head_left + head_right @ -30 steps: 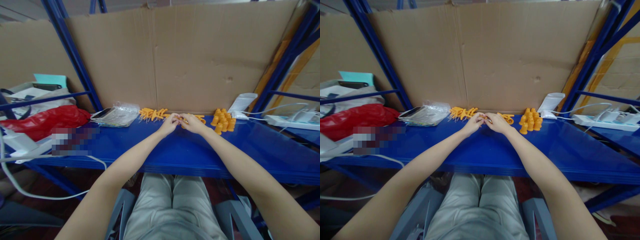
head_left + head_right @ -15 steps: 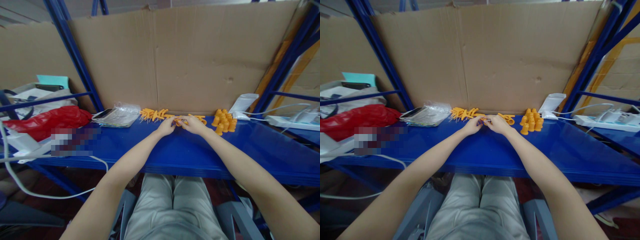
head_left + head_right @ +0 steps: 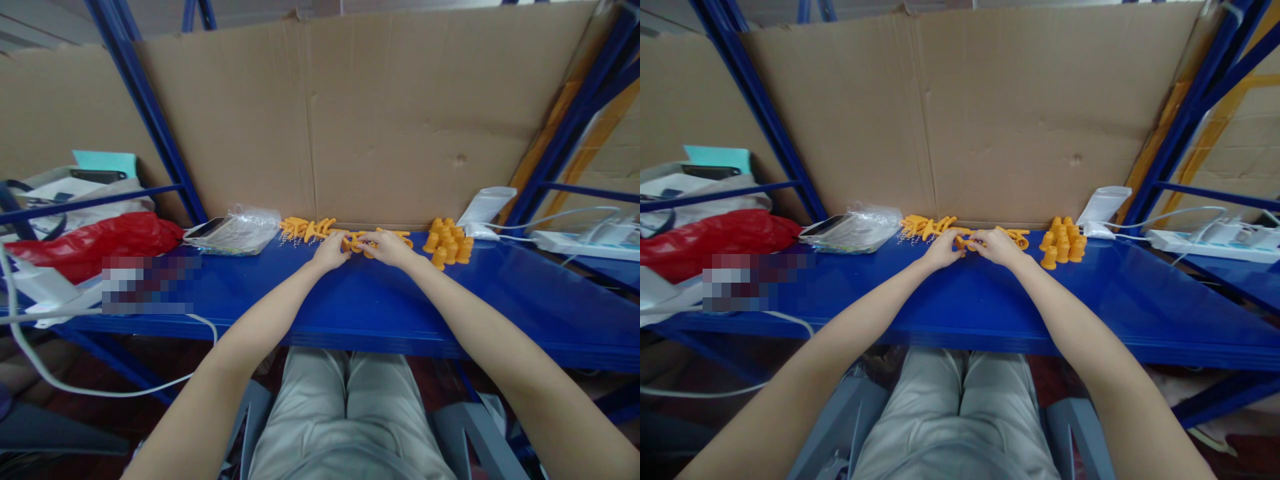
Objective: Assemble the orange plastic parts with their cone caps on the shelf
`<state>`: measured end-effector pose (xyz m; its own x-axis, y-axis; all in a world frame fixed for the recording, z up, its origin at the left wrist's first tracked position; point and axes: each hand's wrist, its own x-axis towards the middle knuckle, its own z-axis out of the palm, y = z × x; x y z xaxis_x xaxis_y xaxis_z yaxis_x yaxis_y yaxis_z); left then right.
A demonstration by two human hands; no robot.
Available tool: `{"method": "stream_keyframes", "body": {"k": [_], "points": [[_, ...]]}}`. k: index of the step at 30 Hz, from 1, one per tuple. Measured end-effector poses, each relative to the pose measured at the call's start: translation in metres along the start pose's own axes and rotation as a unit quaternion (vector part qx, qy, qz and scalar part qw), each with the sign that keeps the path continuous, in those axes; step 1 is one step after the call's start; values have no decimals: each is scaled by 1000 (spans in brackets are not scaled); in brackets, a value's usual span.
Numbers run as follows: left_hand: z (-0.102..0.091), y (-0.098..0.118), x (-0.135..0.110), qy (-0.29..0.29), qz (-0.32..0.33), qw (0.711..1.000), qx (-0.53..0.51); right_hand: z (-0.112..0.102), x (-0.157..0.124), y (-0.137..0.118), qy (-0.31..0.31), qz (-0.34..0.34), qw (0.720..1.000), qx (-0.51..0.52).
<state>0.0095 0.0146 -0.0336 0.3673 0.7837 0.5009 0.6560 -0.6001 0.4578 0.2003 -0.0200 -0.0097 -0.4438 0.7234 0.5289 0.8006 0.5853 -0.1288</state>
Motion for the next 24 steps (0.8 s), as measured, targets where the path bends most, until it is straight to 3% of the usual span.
{"method": "stream_keyframes", "body": {"k": [10, 24], "points": [[0, 4, -2, -36, -20, 999, 15, -2, -1, -3, -7, 1, 1000, -14], [-10, 18, -5, 53, -42, 996, -52, -2, 0, 8, 12, 18, 1000, -14]]}}
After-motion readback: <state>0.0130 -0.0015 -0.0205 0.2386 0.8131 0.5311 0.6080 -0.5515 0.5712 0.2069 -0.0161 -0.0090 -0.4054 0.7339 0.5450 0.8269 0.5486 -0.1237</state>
